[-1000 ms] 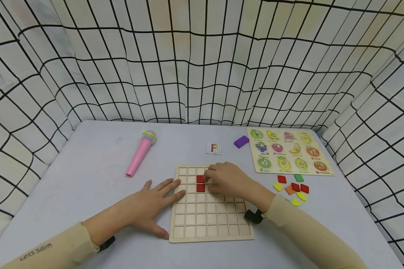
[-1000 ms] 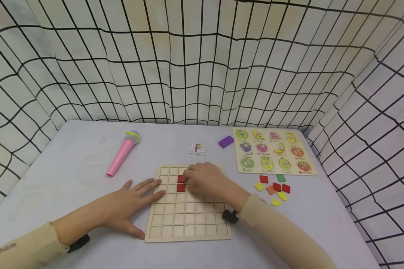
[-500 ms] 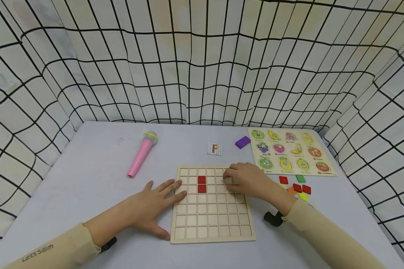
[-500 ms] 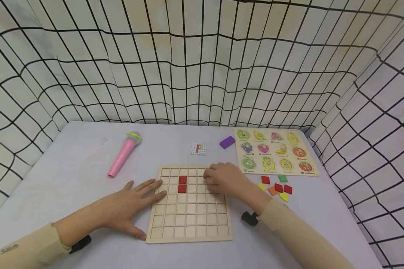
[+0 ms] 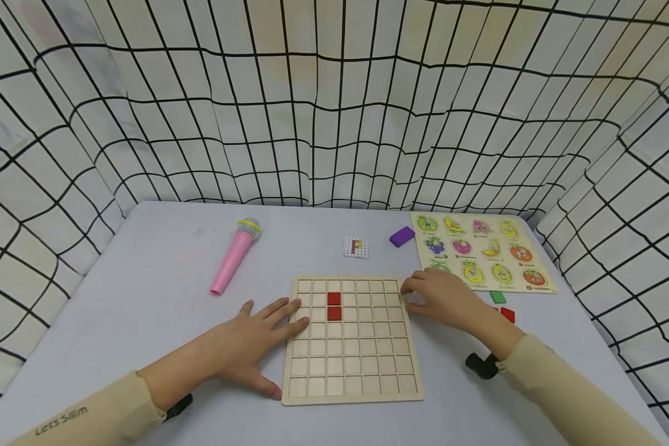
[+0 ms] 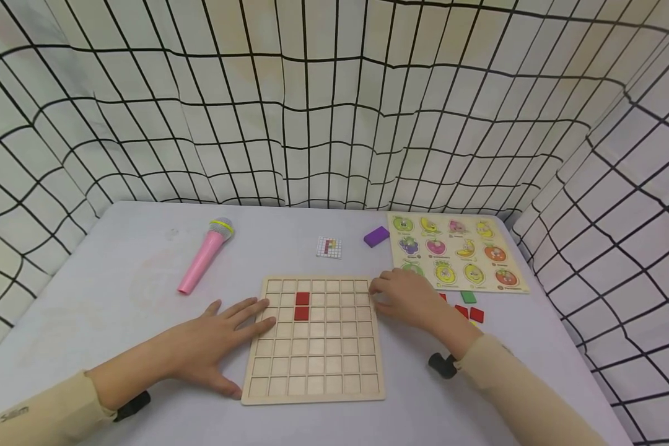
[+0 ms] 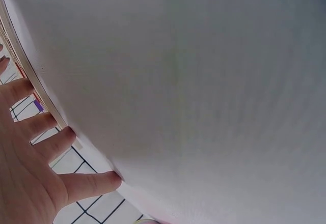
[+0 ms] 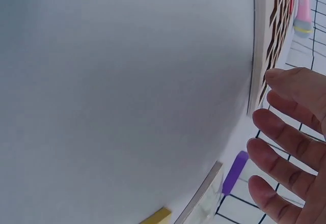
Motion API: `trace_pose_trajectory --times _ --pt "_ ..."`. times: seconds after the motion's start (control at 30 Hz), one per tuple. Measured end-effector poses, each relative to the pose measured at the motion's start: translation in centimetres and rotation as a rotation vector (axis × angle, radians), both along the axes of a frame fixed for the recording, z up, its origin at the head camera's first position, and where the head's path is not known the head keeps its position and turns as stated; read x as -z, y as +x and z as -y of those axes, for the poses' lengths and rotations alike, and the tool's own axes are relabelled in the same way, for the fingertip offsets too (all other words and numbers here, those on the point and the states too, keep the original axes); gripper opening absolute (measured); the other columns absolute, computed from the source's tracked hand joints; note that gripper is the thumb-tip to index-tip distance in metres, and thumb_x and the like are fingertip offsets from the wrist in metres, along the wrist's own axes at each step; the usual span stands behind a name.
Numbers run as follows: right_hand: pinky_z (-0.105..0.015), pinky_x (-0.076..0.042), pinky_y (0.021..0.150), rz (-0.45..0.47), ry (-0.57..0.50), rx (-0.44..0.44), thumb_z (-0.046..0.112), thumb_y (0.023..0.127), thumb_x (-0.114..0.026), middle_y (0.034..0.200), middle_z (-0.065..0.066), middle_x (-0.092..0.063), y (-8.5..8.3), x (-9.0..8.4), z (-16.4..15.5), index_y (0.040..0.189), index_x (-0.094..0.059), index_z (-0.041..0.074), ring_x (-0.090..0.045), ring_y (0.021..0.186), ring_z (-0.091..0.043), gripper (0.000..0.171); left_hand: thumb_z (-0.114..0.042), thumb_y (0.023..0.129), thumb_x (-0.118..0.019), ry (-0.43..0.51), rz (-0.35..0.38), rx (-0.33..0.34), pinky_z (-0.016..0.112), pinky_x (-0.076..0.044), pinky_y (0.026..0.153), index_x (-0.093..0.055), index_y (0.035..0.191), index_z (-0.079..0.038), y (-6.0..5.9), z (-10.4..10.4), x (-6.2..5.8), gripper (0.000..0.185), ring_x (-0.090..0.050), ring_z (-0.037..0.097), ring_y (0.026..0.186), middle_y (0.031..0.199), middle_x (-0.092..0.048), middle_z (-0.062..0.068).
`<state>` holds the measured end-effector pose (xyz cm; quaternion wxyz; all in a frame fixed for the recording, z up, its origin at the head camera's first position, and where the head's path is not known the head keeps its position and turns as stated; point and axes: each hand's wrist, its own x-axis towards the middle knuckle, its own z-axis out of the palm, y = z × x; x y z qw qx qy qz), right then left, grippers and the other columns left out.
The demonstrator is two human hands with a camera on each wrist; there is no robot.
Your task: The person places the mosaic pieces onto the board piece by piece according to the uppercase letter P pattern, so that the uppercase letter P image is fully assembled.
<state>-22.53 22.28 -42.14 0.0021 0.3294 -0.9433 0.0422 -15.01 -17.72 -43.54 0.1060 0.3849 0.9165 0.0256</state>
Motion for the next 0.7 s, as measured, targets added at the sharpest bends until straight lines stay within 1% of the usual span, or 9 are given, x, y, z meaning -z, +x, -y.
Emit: trace_pose_trajectory --times 0.13,0.4,0.57,0.7 --pt "-0.039 -0.056 0.090 0.007 0.020 0.025 0.027 0.088 -0.082 0.108 0.005 -0.073 -0.1 0.0 -1.1 0.110 -0.077 0.020 -0.069 0.102 -0.018 0.024 -0.086 0.071 -0.069 0.006 0.003 -0.001 0.082 -0.033 0.102 -0.032 0.164 -0.023 0.1 0.1 -0.1 0.118 -0.025 0.038 0.156 0.172 -0.021 0.013" --pt "-0.038 -0.057 0.081 -0.003 0.014 0.060 0.026 0.087 -0.083 0.104 0.004 -0.072 -0.4 -0.2 -3.4 0.108 -0.076 0.019 -0.069 0.094 -0.017 0.023 -0.086 0.071 -0.069 -0.001 0.006 -0.010 0.082 -0.033 0.102 -0.031 0.164 -0.024 -0.2 0.1 -0.4 0.118 -0.025 0.038 0.157 0.172 -0.020 0.013" --pt "-0.038 -0.057 0.078 0.048 0.015 0.131 0.028 0.090 -0.080 0.110 0.002 -0.073 -0.1 -0.3 -5.1 0.112 -0.076 0.020 -0.069 0.094 -0.017 0.023 -0.085 0.070 -0.071 0.001 0.016 -0.019 0.082 -0.032 0.103 -0.031 0.164 -0.024 -0.1 0.1 -0.3 0.119 -0.024 0.037 0.157 0.172 -0.020 0.012" --pt "-0.034 -0.053 0.071 0.092 0.006 0.187 0.025 0.091 -0.079 0.108 0.002 -0.072 0.4 -0.5 -6.6 0.113 -0.075 0.020 -0.063 0.084 -0.014 0.022 -0.085 0.069 -0.072 0.007 0.034 -0.028 0.082 -0.031 0.104 -0.031 0.164 -0.025 0.2 0.0 -0.2 0.119 -0.022 0.036 0.157 0.172 -0.020 0.011"
